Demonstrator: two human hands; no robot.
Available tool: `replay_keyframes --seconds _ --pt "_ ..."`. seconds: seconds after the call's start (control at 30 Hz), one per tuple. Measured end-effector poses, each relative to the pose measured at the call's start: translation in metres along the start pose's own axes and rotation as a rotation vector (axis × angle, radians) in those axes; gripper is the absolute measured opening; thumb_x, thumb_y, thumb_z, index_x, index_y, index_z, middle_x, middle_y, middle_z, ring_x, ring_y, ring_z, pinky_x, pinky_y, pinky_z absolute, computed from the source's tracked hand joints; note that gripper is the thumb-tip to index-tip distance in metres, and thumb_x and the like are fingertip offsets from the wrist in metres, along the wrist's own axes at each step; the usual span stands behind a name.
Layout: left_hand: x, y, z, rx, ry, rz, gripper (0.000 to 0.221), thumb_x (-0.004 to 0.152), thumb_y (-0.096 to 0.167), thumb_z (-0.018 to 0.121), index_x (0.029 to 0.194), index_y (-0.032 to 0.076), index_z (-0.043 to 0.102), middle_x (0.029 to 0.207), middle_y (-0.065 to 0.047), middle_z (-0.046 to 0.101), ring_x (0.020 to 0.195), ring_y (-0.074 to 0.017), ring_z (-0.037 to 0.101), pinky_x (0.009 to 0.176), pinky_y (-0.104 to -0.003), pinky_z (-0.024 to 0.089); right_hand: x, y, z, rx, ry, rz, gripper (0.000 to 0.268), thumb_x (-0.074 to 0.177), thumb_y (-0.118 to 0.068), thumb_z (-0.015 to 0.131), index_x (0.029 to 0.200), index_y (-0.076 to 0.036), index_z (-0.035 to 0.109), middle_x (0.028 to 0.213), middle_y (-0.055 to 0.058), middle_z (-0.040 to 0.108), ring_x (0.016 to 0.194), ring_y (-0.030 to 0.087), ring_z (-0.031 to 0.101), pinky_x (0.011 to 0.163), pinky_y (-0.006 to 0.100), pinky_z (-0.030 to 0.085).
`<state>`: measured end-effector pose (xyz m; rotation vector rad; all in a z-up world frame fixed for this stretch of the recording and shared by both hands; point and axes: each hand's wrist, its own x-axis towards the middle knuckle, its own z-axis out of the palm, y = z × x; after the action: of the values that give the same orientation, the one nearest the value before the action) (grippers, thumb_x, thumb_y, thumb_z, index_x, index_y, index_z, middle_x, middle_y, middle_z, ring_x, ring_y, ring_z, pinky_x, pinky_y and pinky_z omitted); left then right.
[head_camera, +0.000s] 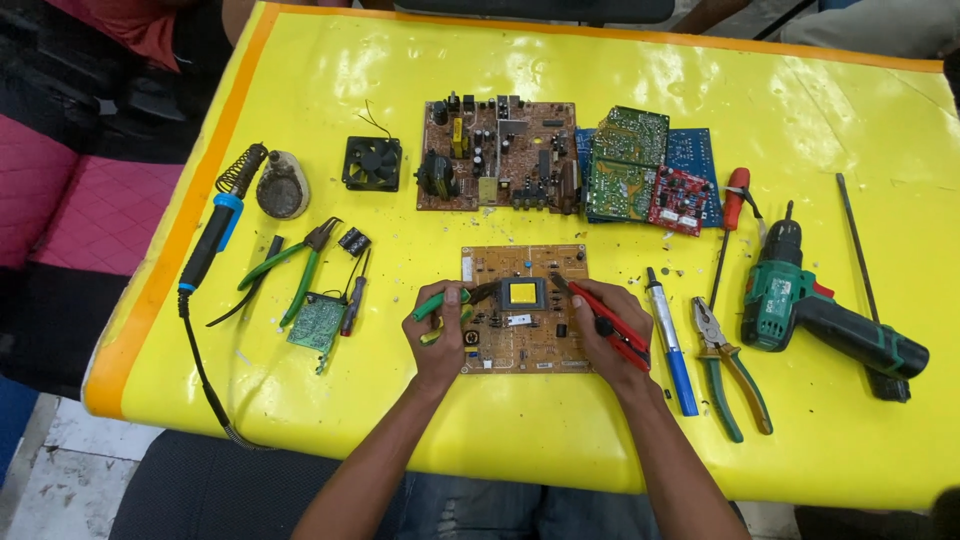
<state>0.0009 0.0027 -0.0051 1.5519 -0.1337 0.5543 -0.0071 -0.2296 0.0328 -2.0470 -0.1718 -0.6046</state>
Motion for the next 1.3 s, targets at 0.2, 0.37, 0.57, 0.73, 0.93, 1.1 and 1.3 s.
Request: replay_keyframes --seconds 0.2,0.37,0.57,0.73,0.93,1.1,1.3 --pt "-0.001 -0.013 -0.005 -0.012 -0.01 -0.015 0.023 0.117 0.019 0.047 0.119 0.012 0.069 0.11 -0.014 0.078 0.105 -0.0329 0.077 0.076 -0.052 0.069 0.033 -0.028 0.009 0.046 -0.166 -0.067 0.018 0.094 -0.011 0.074 0.112 -0.01 0.078 0.102 0.013 0.077 0.102 0.038 0.073 0.099 0.05 0.052" --pt "-0.001 -0.012 -0.007 -0.003 -0.002 -0.024 0.024 0.117 0.02 0.045 0.12 0.013 0.068 0.11 -0.013 0.078 0.105 -0.0297 0.077 0.076 -0.049 0.069 0.035 -0.004 0.023 0.055 -0.161 -0.062 0.017 0.093 -0.011 0.075 0.11 -0.013 0.078 0.102 0.011 0.078 0.104 0.036 0.073 0.099 0.049 0.052" --pt "0.015 -0.009 -0.006 -0.018 -0.012 -0.065 0.024 0.117 0.021 0.047 0.118 0.01 0.068 0.107 -0.016 0.076 0.108 -0.0339 0.076 0.084 -0.056 0.068 0.03 0.009 0.023 0.104 -0.118 -0.035 0.015 0.094 -0.01 0.075 0.108 -0.012 0.079 0.102 0.013 0.078 0.106 0.037 0.072 0.098 0.049 0.053" --pt "0.033 -0.002 0.003 0.006 -0.106 -0.032 0.02 0.115 0.021 0.053 0.117 0.01 0.07 0.106 -0.017 0.077 0.11 -0.0378 0.076 0.09 -0.059 0.065 0.029 0.013 0.017 0.055 -0.099 -0.081 0.016 0.093 -0.011 0.075 0.109 -0.014 0.079 0.103 0.01 0.078 0.106 0.034 0.073 0.098 0.046 0.053" --pt "0.032 -0.015 0.008 -0.014 -0.085 0.064 0.021 0.116 0.02 0.052 0.116 0.01 0.07 0.102 -0.017 0.078 0.105 -0.0387 0.077 0.09 -0.058 0.065 0.026 0.014 0.014 -0.061 -0.059 -0.108 0.014 0.091 -0.012 0.076 0.104 -0.014 0.079 0.093 0.009 0.077 0.088 0.032 0.073 0.091 0.043 0.055" --pt "0.034 -0.009 0.01 0.002 -0.079 0.112 0.021 0.115 0.017 0.052 0.115 0.009 0.071 0.102 -0.017 0.078 0.104 -0.0379 0.078 0.09 -0.057 0.065 0.028 0.01 0.012 -0.033 -0.057 -0.071 0.015 0.09 -0.01 0.074 0.105 -0.01 0.077 0.088 0.014 0.075 0.084 0.036 0.073 0.087 0.046 0.055" --pt "0.029 -0.008 0.01 0.019 -0.077 0.15 0.021 0.115 0.017 0.053 0.115 0.01 0.073 0.098 -0.015 0.077 0.1 -0.0376 0.078 0.087 -0.056 0.065 0.029 0.017 0.009 0.0 -0.103 -0.109 0.014 0.091 -0.011 0.075 0.105 -0.011 0.078 0.089 0.011 0.076 0.086 0.034 0.074 0.093 0.044 0.054"
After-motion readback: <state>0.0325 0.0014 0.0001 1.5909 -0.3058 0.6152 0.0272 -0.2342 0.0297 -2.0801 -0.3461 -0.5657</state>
